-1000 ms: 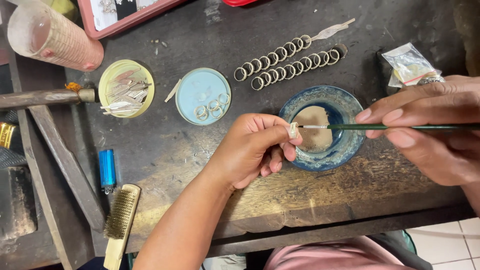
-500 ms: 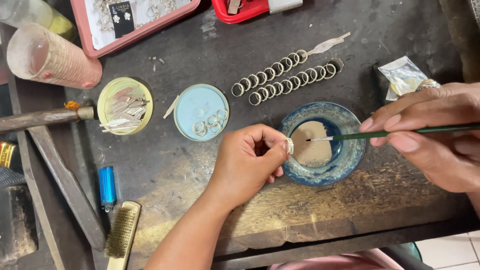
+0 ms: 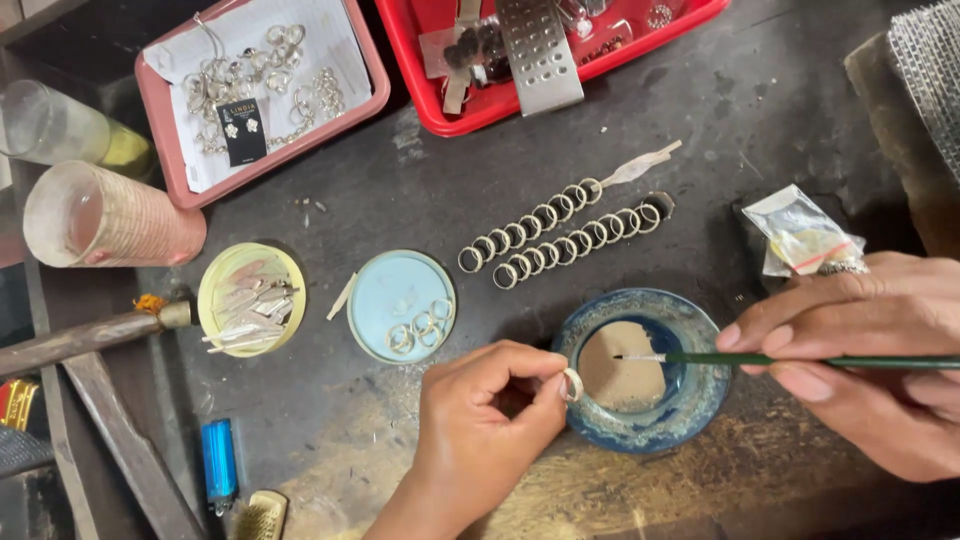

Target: Applying flux and solder to small metal rings using a fine brush at a jewelry workbench

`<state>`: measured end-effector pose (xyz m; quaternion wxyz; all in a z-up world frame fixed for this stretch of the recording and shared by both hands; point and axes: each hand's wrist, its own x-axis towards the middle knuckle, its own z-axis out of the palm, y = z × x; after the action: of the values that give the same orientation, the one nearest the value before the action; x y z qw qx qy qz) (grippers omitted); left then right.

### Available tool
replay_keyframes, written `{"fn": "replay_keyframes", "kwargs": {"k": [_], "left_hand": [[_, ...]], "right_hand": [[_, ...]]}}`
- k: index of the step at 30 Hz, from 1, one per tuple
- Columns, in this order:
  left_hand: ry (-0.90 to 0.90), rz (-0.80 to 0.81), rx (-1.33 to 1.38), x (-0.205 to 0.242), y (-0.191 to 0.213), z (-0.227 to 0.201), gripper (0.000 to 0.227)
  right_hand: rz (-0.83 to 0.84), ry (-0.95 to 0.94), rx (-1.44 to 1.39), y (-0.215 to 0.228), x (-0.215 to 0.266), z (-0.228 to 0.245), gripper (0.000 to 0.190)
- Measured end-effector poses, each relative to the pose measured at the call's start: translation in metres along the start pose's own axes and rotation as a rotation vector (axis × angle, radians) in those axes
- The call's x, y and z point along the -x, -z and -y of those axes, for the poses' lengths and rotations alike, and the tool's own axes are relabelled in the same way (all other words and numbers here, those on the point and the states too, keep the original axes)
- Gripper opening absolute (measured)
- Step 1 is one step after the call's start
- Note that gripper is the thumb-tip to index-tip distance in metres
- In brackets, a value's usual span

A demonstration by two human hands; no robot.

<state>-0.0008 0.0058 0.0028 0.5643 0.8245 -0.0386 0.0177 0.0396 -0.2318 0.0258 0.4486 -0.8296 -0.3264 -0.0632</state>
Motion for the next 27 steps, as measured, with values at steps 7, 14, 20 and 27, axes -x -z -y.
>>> {"fn": "replay_keyframes", "kwargs": {"k": [7,14,20,27], "left_hand": [[-0.175,-0.053,0.024,-0.006,0.001,0.000,0.009],[-0.084,0.009,-0.022,-0.002,0.002,0.000,0.014],[-0.255,0.072,-0.051,0.002,-0.001,0.014,0.017],[-0.488,0.054,-0.110,-0.001,0.002,0.006,0.008]], "right_hand": [[-0.057,-0.213,-0.101,-0.011,0.018,-0.018,0.012],[-0.029,-0.283,-0.022,-0.011,0.032,-0.025,0.012],[-0.012,-0.123,-0.042,-0.006,0.008,-0.013,0.009],[0.068,-0.119,-0.076,-0.004,0.006,-0.003,0.015]]}}
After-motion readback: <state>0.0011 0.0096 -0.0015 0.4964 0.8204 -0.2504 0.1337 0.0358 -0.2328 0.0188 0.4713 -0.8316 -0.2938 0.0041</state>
